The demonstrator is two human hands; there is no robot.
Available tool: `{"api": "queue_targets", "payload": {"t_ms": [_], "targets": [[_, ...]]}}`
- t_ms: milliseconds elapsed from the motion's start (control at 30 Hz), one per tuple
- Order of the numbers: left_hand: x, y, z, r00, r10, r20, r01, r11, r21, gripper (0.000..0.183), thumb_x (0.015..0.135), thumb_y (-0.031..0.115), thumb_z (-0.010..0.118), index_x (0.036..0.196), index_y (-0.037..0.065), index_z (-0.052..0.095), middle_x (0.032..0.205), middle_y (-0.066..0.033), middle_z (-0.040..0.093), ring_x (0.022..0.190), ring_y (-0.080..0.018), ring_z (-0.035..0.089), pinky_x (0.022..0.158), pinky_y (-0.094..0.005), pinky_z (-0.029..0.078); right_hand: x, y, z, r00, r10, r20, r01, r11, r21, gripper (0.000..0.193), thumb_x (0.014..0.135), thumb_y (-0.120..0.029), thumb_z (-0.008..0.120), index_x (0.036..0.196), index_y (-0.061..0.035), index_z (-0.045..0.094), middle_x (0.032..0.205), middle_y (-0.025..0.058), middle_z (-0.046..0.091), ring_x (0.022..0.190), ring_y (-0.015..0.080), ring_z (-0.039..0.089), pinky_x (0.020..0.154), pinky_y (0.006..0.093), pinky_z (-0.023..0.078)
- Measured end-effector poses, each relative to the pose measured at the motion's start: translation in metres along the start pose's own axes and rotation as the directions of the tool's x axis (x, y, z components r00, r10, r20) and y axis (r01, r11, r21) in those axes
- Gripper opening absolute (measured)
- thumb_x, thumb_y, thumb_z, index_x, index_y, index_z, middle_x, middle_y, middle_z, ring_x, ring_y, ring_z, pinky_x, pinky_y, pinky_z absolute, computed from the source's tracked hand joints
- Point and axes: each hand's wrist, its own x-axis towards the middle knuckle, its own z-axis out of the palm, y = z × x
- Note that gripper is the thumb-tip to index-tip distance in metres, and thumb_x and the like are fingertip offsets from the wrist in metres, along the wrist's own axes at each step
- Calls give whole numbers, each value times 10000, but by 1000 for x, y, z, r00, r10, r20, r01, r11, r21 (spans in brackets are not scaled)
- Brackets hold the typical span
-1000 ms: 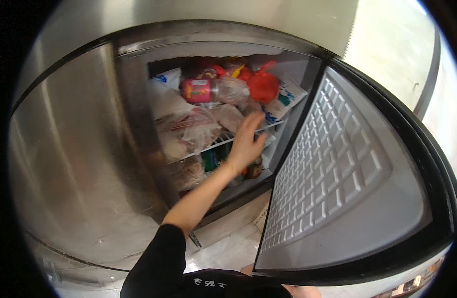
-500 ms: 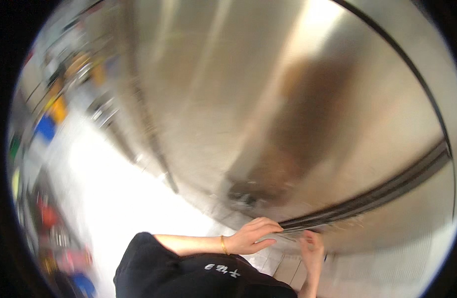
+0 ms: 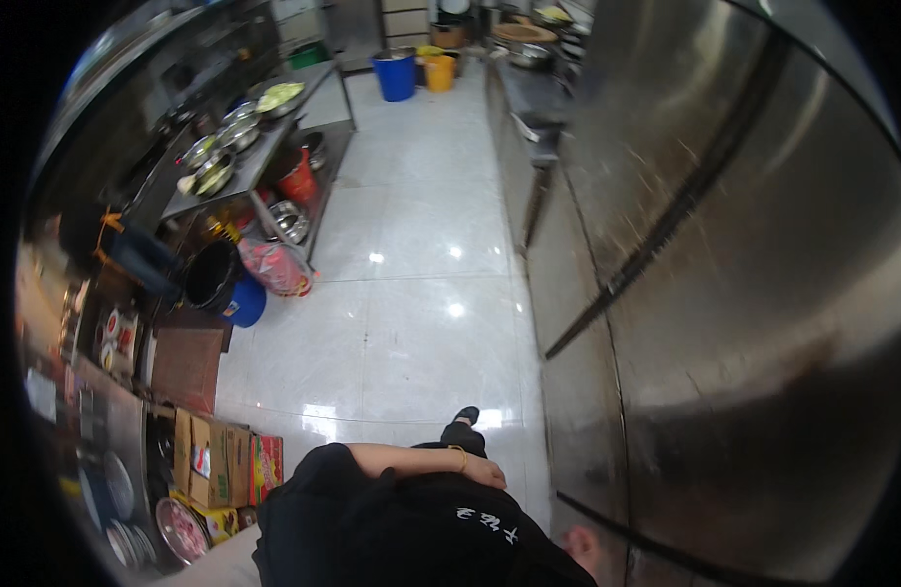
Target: The person carries a large metal pot into the kitchen, places it on a counter, then handles a red plastic bag and a small white object, storing them in a refrigerator. They later pick up a digital thermometer, walk through the dining area, and pick up a phone from a table.
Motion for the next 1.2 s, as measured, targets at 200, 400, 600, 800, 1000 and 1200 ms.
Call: {"api": "queue_targets", "payload": {"t_ms": [200,400,600,800,1000,1200], "targets": [[-10,-25,-55,994,64,-92,-80,979,-187,386,909,298,413,1026,-31,579,1000,-97,614,924,-186,531,857,-329,401,91,-20,108,873,241,423,-179,967,-182,232,843,-234,600,890,-8,618,771,60,624,704,123,578,612,246,464],[-97,-44,-144,967,-65,-246,-4,963,-271,463,915,371,388,1062,-34,558,1053,-133,588,978,-195,513,894,-324,371,147,-105,209,766,306,565,-137,937,-322,250,839,-251,606,902,-9,619,778,61,627,706,126,579,619,252,466],[-177,-99,-172,875,-261,-408,132,939,-318,495,908,417,357,1168,33,530,1194,-144,530,1107,-269,481,952,-354,342,190,-169,294,697,300,652,-78,935,-347,269,835,-268,611,913,-10,620,784,61,630,708,130,580,626,257,469],[-221,-173,-127,709,-467,-528,192,849,-493,507,911,432,360,1225,56,490,1244,-135,496,1162,-244,447,1002,-326,303,268,-175,345,764,264,589,194,777,-599,365,833,-337,583,1010,-19,607,877,72,630,747,159,586,625,299,476],[-242,-186,-151,707,-587,-394,33,584,-811,457,923,345,377,1226,15,468,1236,-148,497,1152,-240,456,996,-305,316,338,-186,340,871,371,321,14,636,-771,304,752,-280,648,850,8,631,748,91,636,618,187,609,544,311,500],[-241,-208,-256,709,-591,-384,135,649,-749,450,904,333,425,1214,11,477,1212,-156,513,1137,-248,471,973,-308,344,403,-226,383,876,297,380,24,760,-650,198,744,-178,636,765,19,641,694,89,645,604,178,638,535,294,523]]}}
